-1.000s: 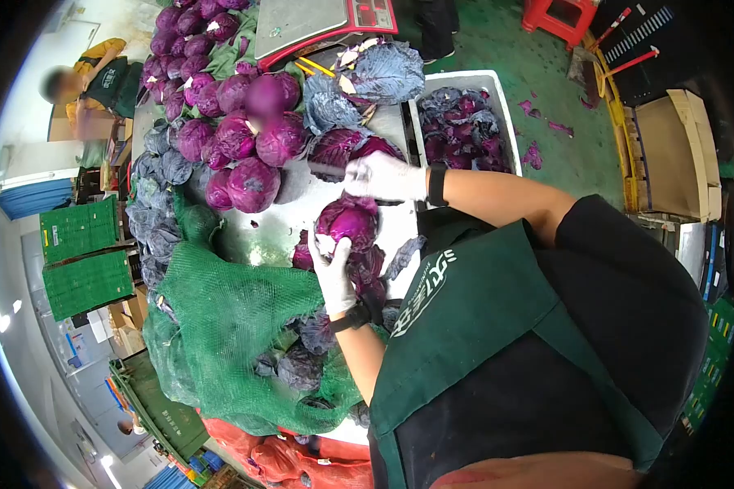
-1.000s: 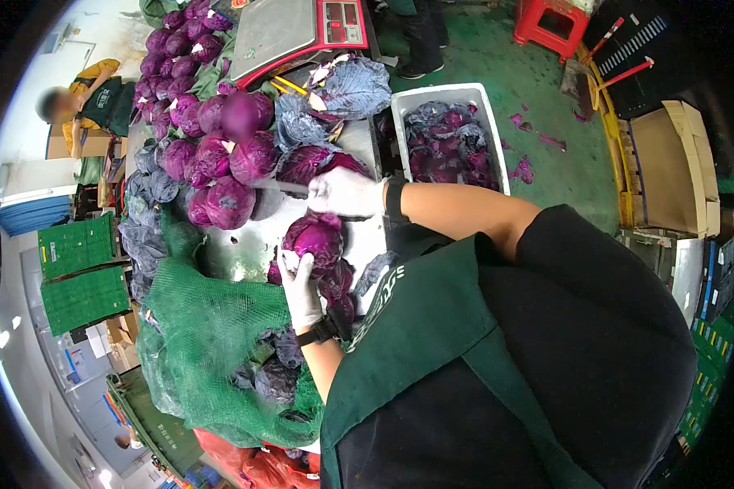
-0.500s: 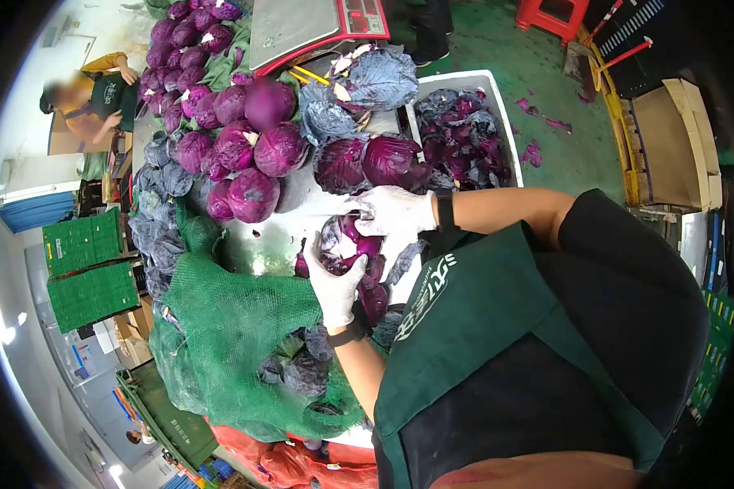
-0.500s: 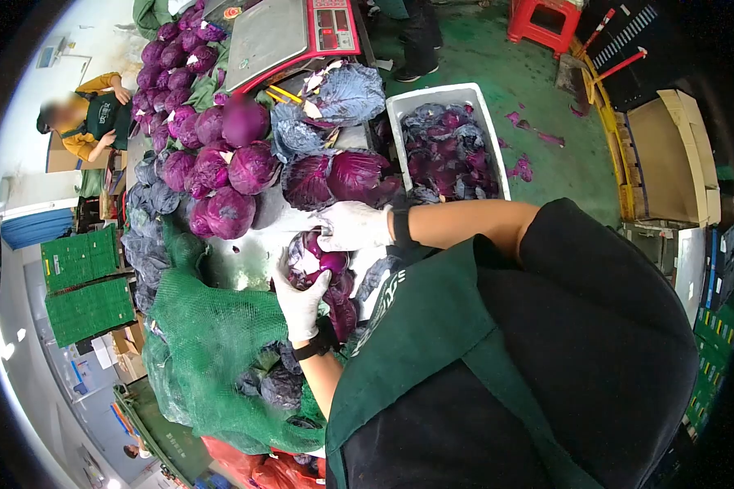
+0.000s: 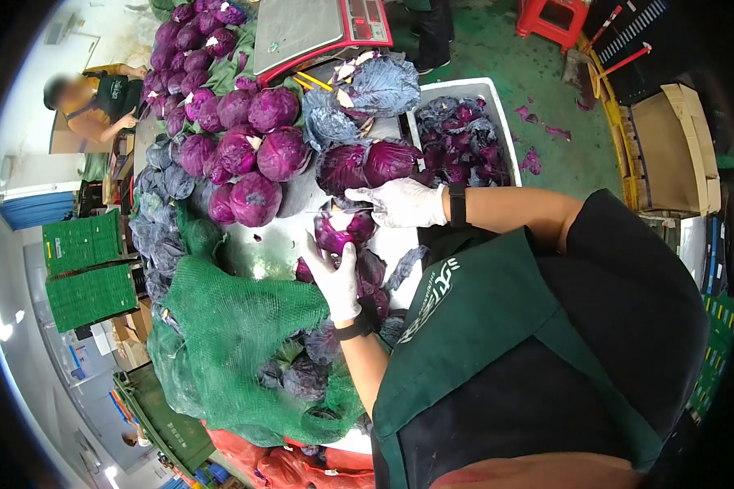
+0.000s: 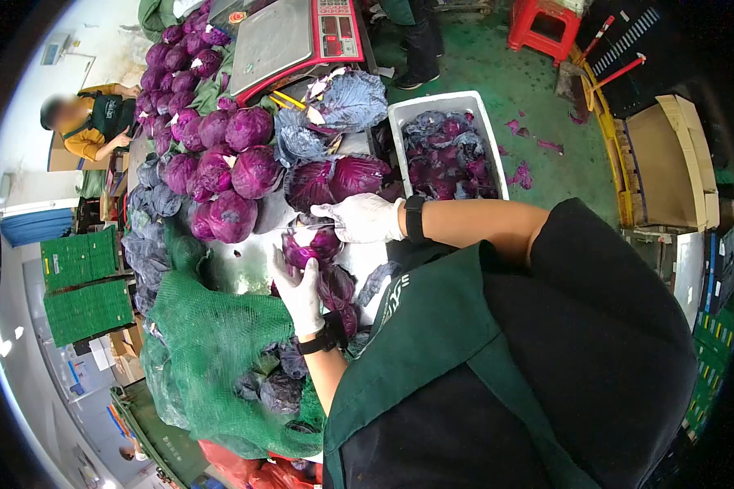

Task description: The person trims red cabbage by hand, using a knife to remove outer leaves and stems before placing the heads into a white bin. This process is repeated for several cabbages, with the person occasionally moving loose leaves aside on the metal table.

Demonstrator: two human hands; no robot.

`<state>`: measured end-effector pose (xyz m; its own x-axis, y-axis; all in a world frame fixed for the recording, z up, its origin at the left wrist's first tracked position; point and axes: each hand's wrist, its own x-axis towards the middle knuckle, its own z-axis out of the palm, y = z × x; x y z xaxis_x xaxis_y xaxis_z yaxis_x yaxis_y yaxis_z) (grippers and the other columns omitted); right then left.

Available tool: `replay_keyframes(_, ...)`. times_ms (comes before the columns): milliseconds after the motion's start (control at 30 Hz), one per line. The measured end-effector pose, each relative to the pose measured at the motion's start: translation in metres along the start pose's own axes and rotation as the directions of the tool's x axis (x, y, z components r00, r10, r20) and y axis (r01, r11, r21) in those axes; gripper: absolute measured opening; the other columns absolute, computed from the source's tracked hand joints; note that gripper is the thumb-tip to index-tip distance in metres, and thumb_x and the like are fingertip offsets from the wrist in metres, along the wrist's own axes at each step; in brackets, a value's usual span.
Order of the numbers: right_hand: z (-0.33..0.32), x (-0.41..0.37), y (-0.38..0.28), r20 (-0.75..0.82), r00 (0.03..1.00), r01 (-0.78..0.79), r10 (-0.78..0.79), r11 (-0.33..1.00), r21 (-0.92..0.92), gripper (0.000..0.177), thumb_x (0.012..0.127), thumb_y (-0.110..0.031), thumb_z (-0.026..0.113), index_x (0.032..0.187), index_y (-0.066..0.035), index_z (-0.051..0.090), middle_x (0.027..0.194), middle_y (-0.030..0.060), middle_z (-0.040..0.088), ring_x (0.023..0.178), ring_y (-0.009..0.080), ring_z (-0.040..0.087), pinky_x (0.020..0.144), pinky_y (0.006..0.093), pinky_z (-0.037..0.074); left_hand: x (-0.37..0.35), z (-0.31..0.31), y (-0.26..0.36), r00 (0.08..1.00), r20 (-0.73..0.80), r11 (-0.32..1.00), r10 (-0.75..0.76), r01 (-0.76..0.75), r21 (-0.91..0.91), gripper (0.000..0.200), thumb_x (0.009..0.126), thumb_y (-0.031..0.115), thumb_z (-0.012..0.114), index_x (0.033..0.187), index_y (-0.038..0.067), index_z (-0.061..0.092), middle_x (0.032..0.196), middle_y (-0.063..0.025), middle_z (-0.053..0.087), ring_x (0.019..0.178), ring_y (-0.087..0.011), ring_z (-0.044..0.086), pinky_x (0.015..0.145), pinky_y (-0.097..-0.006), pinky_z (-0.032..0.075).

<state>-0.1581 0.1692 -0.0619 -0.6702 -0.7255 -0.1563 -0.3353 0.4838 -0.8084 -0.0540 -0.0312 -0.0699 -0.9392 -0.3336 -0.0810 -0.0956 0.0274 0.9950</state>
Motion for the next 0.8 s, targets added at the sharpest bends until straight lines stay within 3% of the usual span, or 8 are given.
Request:
replay_keyframes(33,0.005,0.000,0.005,-0.002,1.000,0.002,-0.002,1.000,-0.001,0.069,0.084,-0.018,0.057,0.149,-0.013,0.038,0.081,0.0180,0.066,0.067,0.0360,0.063,0.067,0.0439,0.051,0.002,0.001,-0.001,1.000,0.000,1.000,0.003,-0.003,0.001,0.101,0.071,0.011,0.085,0.150,-0.001,0.023,0.152,-0.0211,0.029,0.142,-0.0311,0.029,0.117,-0.0432,0.023)
replay_keyframes(100,0.021,0.002,0.018,-0.083,0.994,0.080,-0.068,0.984,0.159,0.070,0.084,-0.018,0.057,0.150,-0.013,0.036,0.079,0.0173,0.066,0.066,0.0351,0.064,0.066,0.0444,0.050,0.006,0.004,-0.010,0.955,0.117,0.806,0.272,-0.293,0.514,0.102,0.071,0.018,0.086,0.150,-0.001,0.024,0.152,-0.0215,0.029,0.141,-0.0318,0.029,0.117,-0.0449,0.022)
replay_keyframes(267,0.004,0.006,-0.001,-0.042,0.998,-0.052,0.045,0.984,-0.168,0.073,0.087,-0.010,0.053,0.155,-0.020,0.026,0.071,0.0111,0.061,0.057,0.0248,0.060,0.057,0.0373,0.048,0.018,0.014,-0.014,0.937,0.019,0.669,0.348,-0.262,0.696,0.106,0.062,0.035,0.092,0.144,0.000,0.034,0.141,-0.0247,0.039,0.132,-0.0385,0.037,0.112,-0.0490,0.029)
replay_keyframes(367,0.007,0.010,-0.003,-0.072,0.997,-0.012,-0.002,0.980,-0.198,0.076,0.086,-0.011,0.053,0.156,-0.021,0.024,0.070,0.0109,0.061,0.058,0.0255,0.061,0.056,0.0379,0.049,0.016,0.018,-0.009,0.946,-0.003,0.660,0.323,-0.223,0.717,0.108,0.061,0.037,0.092,0.145,0.001,0.033,0.140,-0.0254,0.039,0.131,-0.0401,0.039,0.111,-0.0499,0.029)
replay_keyframes(467,0.006,0.014,-0.007,-0.080,0.997,-0.011,-0.017,0.939,-0.343,0.060,0.095,-0.013,0.041,0.152,-0.021,0.029,0.097,0.0167,0.065,0.081,0.0333,0.068,0.066,0.0442,0.055,0.023,0.017,-0.008,0.952,0.029,0.698,0.304,-0.243,0.674,0.106,0.058,0.036,0.094,0.140,-0.001,0.037,0.135,-0.0231,0.041,0.127,-0.0363,0.041,0.111,-0.0472,0.031)
replay_keyframes(567,0.024,0.034,0.015,-0.280,0.951,0.036,-0.131,0.947,-0.320,0.070,0.090,-0.013,0.046,0.155,-0.029,0.025,0.073,0.0129,0.061,0.066,0.0287,0.066,0.060,0.0406,0.052,0.020,0.027,-0.001,0.956,0.022,0.815,0.291,-0.260,0.518,0.100,0.057,0.034,0.095,0.134,-0.001,0.041,0.130,-0.0195,0.045,0.122,-0.0318,0.045,0.109,-0.0434,0.033)
replay_keyframes(600,0.024,0.040,0.019,-0.290,0.949,0.019,-0.120,0.944,-0.331,0.063,0.091,-0.014,0.042,0.151,-0.033,0.033,0.079,0.0164,0.064,0.072,0.0314,0.068,0.066,0.0434,0.053,0.019,0.026,-0.004,0.960,0.010,0.820,0.280,-0.245,0.518,0.100,0.057,0.034,0.095,0.134,-0.001,0.041,0.129,-0.0190,0.047,0.121,-0.0312,0.046,0.108,-0.0429,0.035)
replay_keyframes(800,0.006,0.061,0.010,-0.087,0.995,0.045,-0.056,0.992,-0.114,0.066,0.080,-0.008,0.047,0.142,-0.029,0.049,0.094,0.0191,0.068,0.085,0.0349,0.067,0.076,0.0450,0.051,0.017,0.018,-0.012,0.972,-0.053,0.926,0.230,-0.202,0.318,0.099,0.058,0.023,0.096,0.136,-0.002,0.041,0.130,-0.0157,0.049,0.120,-0.0269,0.048,0.108,-0.0401,0.037)
